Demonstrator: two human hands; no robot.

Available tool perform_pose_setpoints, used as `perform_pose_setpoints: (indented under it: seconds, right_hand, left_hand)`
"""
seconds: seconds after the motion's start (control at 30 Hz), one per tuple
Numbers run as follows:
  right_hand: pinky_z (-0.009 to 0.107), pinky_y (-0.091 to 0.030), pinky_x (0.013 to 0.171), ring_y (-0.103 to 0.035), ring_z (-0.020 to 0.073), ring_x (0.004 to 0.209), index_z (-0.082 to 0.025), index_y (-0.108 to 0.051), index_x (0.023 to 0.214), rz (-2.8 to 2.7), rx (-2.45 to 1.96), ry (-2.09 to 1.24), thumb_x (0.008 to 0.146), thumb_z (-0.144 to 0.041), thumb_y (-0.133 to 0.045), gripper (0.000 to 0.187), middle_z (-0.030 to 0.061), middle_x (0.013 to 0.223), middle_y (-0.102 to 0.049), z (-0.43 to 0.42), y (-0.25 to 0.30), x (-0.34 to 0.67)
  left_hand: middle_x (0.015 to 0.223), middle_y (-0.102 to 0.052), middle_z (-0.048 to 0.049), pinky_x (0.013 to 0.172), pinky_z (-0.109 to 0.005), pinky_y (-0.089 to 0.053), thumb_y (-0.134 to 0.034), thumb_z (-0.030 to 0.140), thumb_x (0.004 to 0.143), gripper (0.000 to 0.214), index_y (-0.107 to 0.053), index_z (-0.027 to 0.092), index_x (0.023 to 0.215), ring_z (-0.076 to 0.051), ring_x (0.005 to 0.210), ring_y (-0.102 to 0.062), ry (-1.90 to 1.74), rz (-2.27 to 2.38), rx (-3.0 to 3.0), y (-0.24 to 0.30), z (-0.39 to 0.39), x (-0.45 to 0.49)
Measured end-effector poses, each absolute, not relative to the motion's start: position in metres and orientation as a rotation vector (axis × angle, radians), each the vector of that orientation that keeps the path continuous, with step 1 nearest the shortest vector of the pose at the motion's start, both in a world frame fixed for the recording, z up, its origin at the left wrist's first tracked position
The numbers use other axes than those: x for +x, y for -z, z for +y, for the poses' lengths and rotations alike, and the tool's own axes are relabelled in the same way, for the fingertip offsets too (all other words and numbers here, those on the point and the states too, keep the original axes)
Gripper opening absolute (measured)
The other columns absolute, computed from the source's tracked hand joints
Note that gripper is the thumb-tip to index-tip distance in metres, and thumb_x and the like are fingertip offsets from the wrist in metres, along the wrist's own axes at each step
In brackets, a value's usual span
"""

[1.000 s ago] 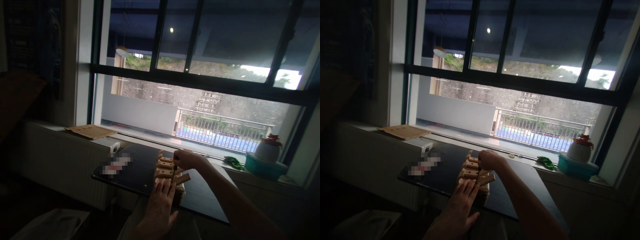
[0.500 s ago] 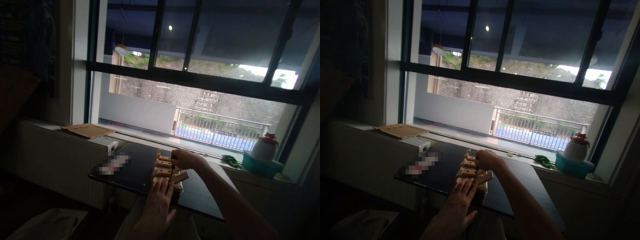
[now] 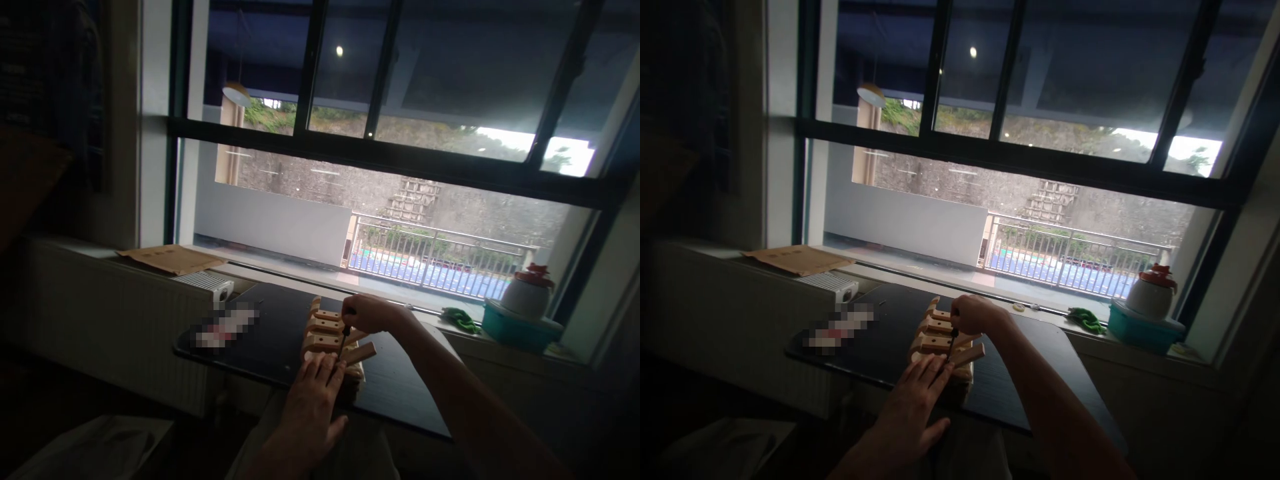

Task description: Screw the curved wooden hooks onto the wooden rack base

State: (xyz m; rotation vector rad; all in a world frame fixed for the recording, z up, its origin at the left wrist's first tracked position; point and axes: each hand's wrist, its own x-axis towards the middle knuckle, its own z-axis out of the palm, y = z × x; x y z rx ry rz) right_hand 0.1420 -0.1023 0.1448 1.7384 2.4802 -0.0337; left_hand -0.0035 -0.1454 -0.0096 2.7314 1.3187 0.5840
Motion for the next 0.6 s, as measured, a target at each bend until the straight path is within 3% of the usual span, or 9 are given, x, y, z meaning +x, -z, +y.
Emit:
perform_pose_setpoints:
  seconds: [0.6]
  right_hand:
    - [0.037,-0.049,0.078,-0.06,0.0161,0.088,-0.015,-0.06,0.103,2.523,1.698,-0.071,0.091,-0.034,-0.05,0.024,0.0051,0.101,-0.062,-0.114,-0.149,0.133]
  left_hand:
    - [0.15,-0.029,-0.0086,0.112,-0.046,-0.016,-0.06,0.035,0.074,0.076,-0.031,0.021,0.142,-0.03,0.137,-0.021,-0.622,1.299,2.737,0.016,-0.144,-0.004]
